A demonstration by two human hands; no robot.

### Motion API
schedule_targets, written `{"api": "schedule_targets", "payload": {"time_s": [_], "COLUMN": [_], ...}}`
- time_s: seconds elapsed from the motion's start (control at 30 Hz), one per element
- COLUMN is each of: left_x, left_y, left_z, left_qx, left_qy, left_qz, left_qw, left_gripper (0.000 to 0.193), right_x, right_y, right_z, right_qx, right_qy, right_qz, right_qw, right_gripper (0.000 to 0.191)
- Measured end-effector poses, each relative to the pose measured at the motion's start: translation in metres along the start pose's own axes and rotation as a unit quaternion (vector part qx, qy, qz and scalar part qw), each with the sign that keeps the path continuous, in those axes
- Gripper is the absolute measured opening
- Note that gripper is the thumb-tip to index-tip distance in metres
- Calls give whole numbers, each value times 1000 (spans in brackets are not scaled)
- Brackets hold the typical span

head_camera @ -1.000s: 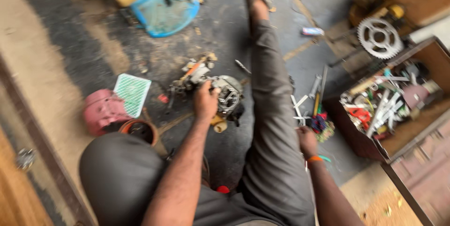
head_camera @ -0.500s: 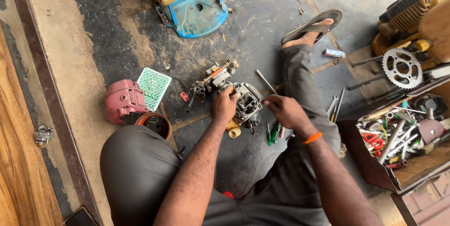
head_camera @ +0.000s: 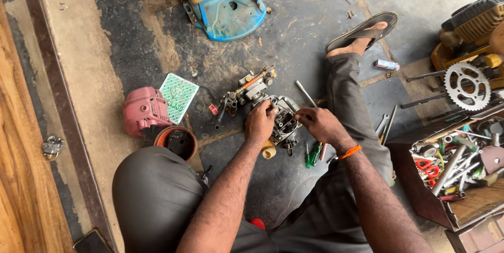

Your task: The person sits on the floor of a repair workshop working on a small engine carburetor assembly. They use a screwdriver to loosen and adjust parts on the carburetor, pick through a toolbox of loose tools and parts, reposition the engine assembly, and continue turning fasteners by hand and with the screwdriver.

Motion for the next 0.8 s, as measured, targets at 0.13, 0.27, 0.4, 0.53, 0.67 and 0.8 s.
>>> {"api": "schedule_targets", "payload": {"time_s": [0.13,0.27,0.4,0.53,0.67,0.8], "left_x": [-7,-16,-20,-14,-17,-22], "left_y": [-7,-19,-27,-32,-41,-33], "left_z": [-3,-8,-15,-17,-23,-43], "left_qx": [-8,17,35,51,99,81], "left_qy": [3,1,-7,-1,-39,-59], "left_qz": [0,-23,-14,37,41,80], "left_qw": [1000,1000,999,998,994,992], "left_gripper": [42,42,44,62,66,82], "right_x": [-7,-9,2,21,26,33], "right_y": [7,10,10,11,8,4], "right_z": [6,11,22,32,33,30], "right_qx": [-22,-23,-2,4,27,52], "right_qy": [16,30,41,73,34,42], "right_qz": [-32,-49,-45,-25,37,48], "right_qw": [999,998,998,997,998,997], "right_gripper": [37,37,40,43,40,42]}}
Point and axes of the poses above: each hand's wrist, its own z-axis towards the middle knuckle, its own x-axis out of the palm, y = z × x, the point moved 9 cm from there along z, towards the middle knuckle, and after that the axes turned 1 degree about y, right-handed, at the moved point
